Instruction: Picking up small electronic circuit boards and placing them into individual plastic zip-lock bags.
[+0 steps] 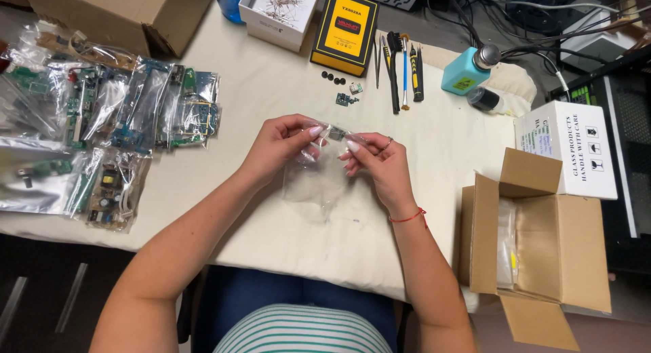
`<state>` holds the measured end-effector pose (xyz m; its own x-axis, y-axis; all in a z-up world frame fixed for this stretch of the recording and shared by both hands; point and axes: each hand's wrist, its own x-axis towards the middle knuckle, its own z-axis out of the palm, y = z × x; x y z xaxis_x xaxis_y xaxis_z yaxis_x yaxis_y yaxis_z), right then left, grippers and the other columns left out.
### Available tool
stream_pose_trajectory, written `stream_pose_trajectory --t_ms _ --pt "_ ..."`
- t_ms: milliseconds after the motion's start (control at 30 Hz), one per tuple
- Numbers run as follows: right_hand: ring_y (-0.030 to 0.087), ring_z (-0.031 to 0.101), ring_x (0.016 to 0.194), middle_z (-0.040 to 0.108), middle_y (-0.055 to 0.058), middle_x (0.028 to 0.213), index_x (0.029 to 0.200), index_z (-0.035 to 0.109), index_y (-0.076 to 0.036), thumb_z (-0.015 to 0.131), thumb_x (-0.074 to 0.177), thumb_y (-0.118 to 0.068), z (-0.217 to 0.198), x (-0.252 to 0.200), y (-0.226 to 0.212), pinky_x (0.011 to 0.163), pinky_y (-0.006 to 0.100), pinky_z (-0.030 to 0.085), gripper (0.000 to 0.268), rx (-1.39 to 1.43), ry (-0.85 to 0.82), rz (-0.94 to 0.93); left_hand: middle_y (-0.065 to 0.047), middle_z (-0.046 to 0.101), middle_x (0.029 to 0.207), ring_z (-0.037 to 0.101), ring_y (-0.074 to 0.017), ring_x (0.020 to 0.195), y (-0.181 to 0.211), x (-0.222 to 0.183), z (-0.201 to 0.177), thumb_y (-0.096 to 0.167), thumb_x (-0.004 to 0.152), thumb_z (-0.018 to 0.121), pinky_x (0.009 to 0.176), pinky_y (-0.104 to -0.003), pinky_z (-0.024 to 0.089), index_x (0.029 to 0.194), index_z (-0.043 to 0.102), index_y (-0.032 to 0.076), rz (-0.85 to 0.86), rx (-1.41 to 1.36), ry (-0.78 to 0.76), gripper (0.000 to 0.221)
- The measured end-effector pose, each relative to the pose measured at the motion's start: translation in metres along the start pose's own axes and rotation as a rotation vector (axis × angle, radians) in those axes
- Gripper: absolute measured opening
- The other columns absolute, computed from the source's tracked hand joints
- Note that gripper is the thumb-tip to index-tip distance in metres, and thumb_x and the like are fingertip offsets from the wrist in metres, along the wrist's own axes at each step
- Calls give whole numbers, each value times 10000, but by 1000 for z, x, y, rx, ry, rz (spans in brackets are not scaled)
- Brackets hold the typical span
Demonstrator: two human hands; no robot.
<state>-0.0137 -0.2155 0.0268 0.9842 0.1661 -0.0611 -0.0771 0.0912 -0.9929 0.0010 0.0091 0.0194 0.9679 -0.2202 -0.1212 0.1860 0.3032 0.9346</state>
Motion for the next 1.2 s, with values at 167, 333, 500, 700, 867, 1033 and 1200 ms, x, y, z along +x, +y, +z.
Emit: stream_pose_trajectory --t_ms 167,333,500,700,867,1033,1200 --pt "190 728 678 744 204 820 1159 706 47 709 947 -31 -5 0 5 634 313 671 226 28 24 -120 -154 754 902 767 -198 726 -8 5 -7 128 971 702 667 -320 668 1172 717 -14 -11 -26 -57 246" --pt "207 724 723 730 202 836 1122 729 48 634 975 4 -12 2 11 677 351 675 181 77 -14 -177 -167 751 953 770 -200 762 5 -2 -2 94 984 646 713 -346 679 1233 678 -30 -17 -62 -107 280" --pt "233 719 753 712 205 833 1083 732 74 555 1005 -12 -10 -3 2 706 388 677 212 93 -52 -188 -184 746 1001 772 -219 801 6 0 -3 71 1009 570 750 -387 681 1263 661 -19 -37 -96 -152 284" --pt "211 714 806 708 146 896 1048 748 17 661 972 -158 3 -12 -11 753 379 663 210 -89 -70 -207 -229 738 945 735 -239 755 -4 5 -4 151 965 501 773 -401 651 1146 726 -44 -129 -120 -73 349" --pt "143 666 735 688 91 874 996 749 13 811 851 -1 4 -8 11 677 294 657 158 -197 48 -168 -184 740 942 763 -251 756 -10 1 1 177 881 813 765 -402 660 1095 721 -35 -79 31 14 314" --pt "106 663 668 674 79 872 1137 684 -2 775 867 11 7 -1 3 671 241 631 285 -164 73 -88 -138 711 898 749 -183 749 -9 -1 2 17 830 811 709 -302 649 1153 699 -50 7 38 8 349" --pt "104 671 673 675 85 865 1167 696 6 746 878 11 8 -5 -6 680 253 626 294 -166 63 71 -175 746 940 761 -182 756 -11 2 -1 -35 818 794 708 -291 659 1291 638 -40 10 3 -30 497"
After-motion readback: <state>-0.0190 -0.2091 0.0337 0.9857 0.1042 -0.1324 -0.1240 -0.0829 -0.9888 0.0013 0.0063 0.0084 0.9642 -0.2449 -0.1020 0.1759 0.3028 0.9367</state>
